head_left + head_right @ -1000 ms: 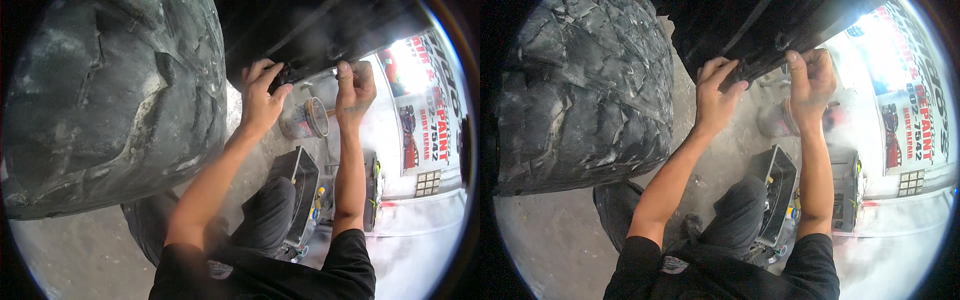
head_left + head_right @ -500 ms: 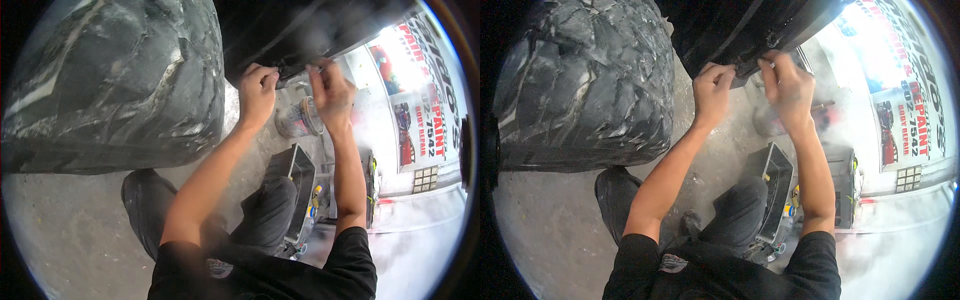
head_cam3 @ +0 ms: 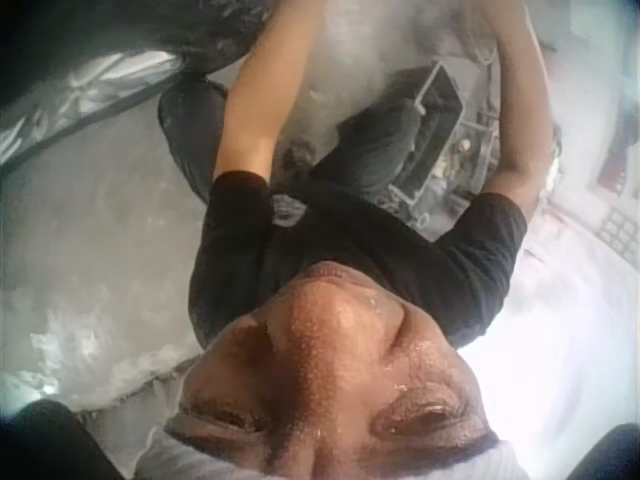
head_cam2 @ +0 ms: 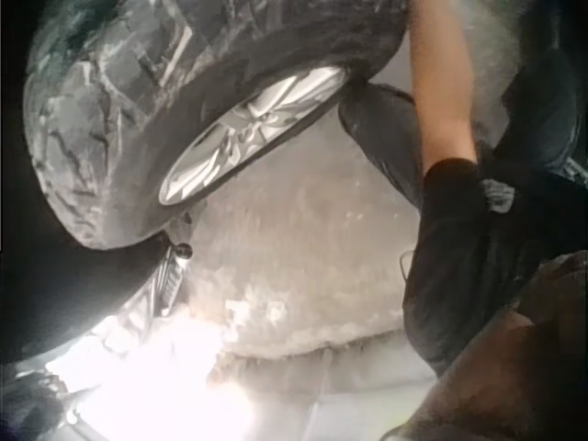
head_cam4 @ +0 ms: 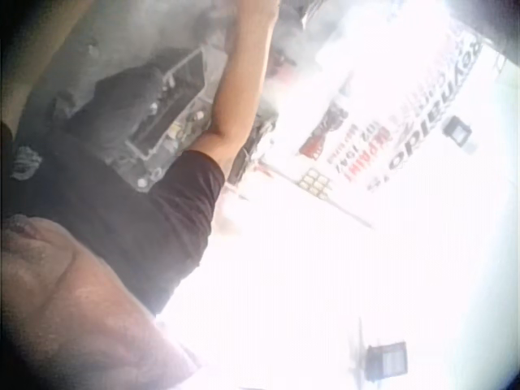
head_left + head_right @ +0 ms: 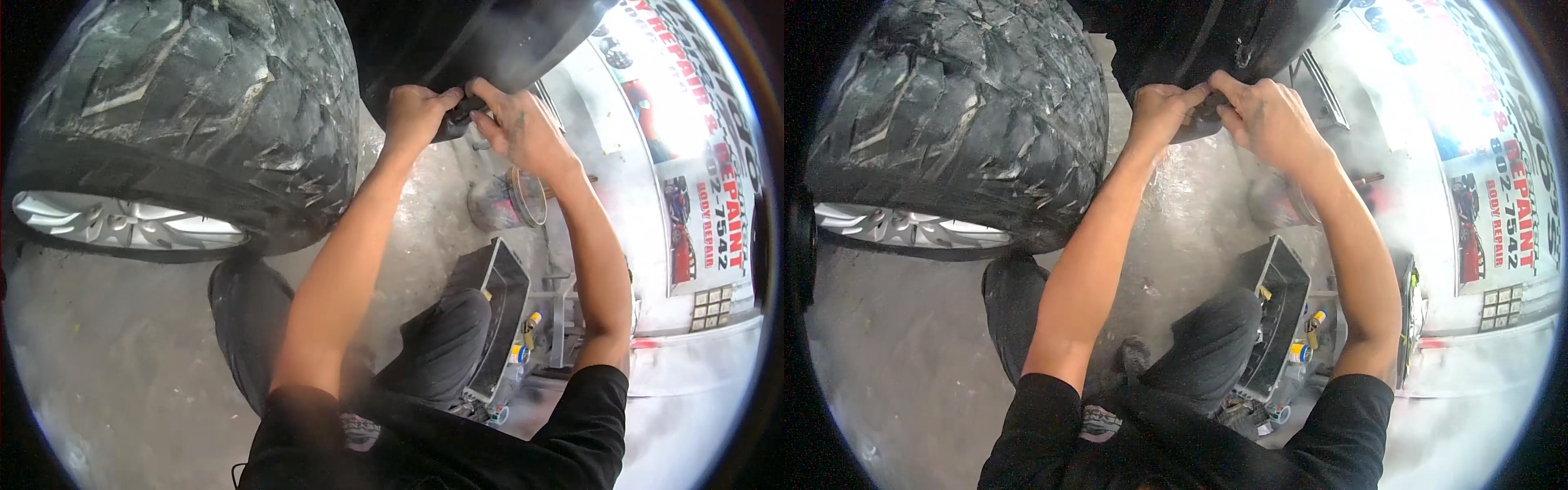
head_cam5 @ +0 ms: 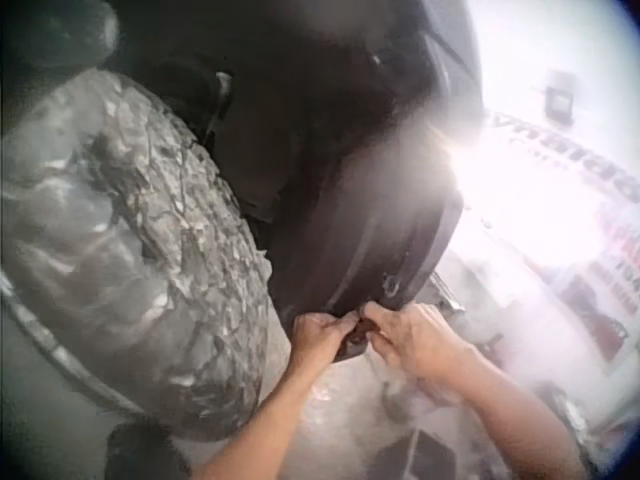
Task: The person aligns and presses a black plastic trim piece onto a car fender by hand, then retrieves small fasteners from a tray and installs them by hand to secure the trim to the wheel well.
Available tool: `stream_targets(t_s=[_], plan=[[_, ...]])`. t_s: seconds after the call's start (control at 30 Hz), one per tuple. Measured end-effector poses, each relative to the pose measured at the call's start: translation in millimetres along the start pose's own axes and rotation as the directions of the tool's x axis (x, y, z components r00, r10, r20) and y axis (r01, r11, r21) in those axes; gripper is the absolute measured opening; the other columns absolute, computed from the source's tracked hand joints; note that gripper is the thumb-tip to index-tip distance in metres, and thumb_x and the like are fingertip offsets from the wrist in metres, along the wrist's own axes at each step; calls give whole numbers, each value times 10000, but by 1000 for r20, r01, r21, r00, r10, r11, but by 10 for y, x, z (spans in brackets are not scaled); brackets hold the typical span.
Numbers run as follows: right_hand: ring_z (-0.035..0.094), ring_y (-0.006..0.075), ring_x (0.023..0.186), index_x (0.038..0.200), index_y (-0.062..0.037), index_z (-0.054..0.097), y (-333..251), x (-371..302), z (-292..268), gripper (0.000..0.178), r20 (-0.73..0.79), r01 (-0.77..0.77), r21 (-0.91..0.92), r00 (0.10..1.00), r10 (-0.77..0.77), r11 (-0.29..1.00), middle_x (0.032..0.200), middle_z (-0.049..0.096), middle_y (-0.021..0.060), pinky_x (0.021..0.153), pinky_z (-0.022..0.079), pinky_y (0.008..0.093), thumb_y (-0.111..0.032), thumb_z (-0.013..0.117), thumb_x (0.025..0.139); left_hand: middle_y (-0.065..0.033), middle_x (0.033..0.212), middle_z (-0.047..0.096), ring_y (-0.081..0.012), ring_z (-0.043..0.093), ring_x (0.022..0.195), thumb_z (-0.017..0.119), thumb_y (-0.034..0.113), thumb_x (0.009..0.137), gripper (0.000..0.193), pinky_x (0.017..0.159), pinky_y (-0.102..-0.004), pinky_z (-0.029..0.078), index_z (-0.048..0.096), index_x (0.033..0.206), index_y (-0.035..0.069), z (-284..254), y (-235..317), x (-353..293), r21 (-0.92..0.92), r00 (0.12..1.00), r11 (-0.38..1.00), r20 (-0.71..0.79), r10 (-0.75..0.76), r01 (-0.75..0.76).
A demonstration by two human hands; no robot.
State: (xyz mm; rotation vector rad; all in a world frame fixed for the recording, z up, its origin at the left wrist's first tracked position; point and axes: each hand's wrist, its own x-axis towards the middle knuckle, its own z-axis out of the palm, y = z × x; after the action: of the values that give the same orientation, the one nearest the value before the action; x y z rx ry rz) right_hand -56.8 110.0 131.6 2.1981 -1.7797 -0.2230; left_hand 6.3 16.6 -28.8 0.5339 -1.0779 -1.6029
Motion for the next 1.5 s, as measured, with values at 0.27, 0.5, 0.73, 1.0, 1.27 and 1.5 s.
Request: stream_targets(t_s=[0.27,0.5,0.73,1.0,1.27,1.5], plan=[[612,430,648,1128,-59,575,162,-17,25,322,-17,79,158,997,-77,984,640,590,225,630,497,503,-67,619,809,-32,668,604,-124,536,582,748,162,843,208,561,-277,422,660,716,25,32,134,-13,-218,979,955,22,-203,203],[626,428,662,1084,-52,561,153,12,12,303,31,41,133,998,-46,990,640,595,226,639,500,508,-63,615,786,-23,672,595,-109,518,588,719,174,871,215,550,-250,392,657,719,36,-27,239,-53,56,988,987,23,-151,149],[655,424,704,1089,-39,586,176,13,119,304,-96,106,62,990,-100,992,675,633,219,676,526,508,-82,638,792,20,599,521,-80,417,515,686,156,884,232,479,-271,271,634,685,49,-8,133,30,-89,981,978,76,-180,186],[666,417,720,1155,-38,601,139,2,43,365,4,43,146,999,-44,988,703,650,215,681,544,488,-71,659,796,15,605,542,-88,432,517,685,162,869,199,492,-260,282,659,713,41,6,111,20,-177,975,959,40,-219,223],[665,416,708,1149,-42,600,207,8,81,341,-55,105,95,993,-100,990,683,639,215,667,541,492,-105,671,822,0,637,582,-92,465,544,676,184,869,202,510,-261,317,674,730,38,-40,139,63,-100,967,963,63,-247,252],[648,362,592,1162,-133,616,208,11,254,282,-157,117,-140,978,-139,983,602,615,146,534,508,454,-242,671,907,-9,679,610,-87,503,580,671,156,871,181,532,-246,353,675,749,22,-44,33,2,-117,996,989,20,-86,88]])
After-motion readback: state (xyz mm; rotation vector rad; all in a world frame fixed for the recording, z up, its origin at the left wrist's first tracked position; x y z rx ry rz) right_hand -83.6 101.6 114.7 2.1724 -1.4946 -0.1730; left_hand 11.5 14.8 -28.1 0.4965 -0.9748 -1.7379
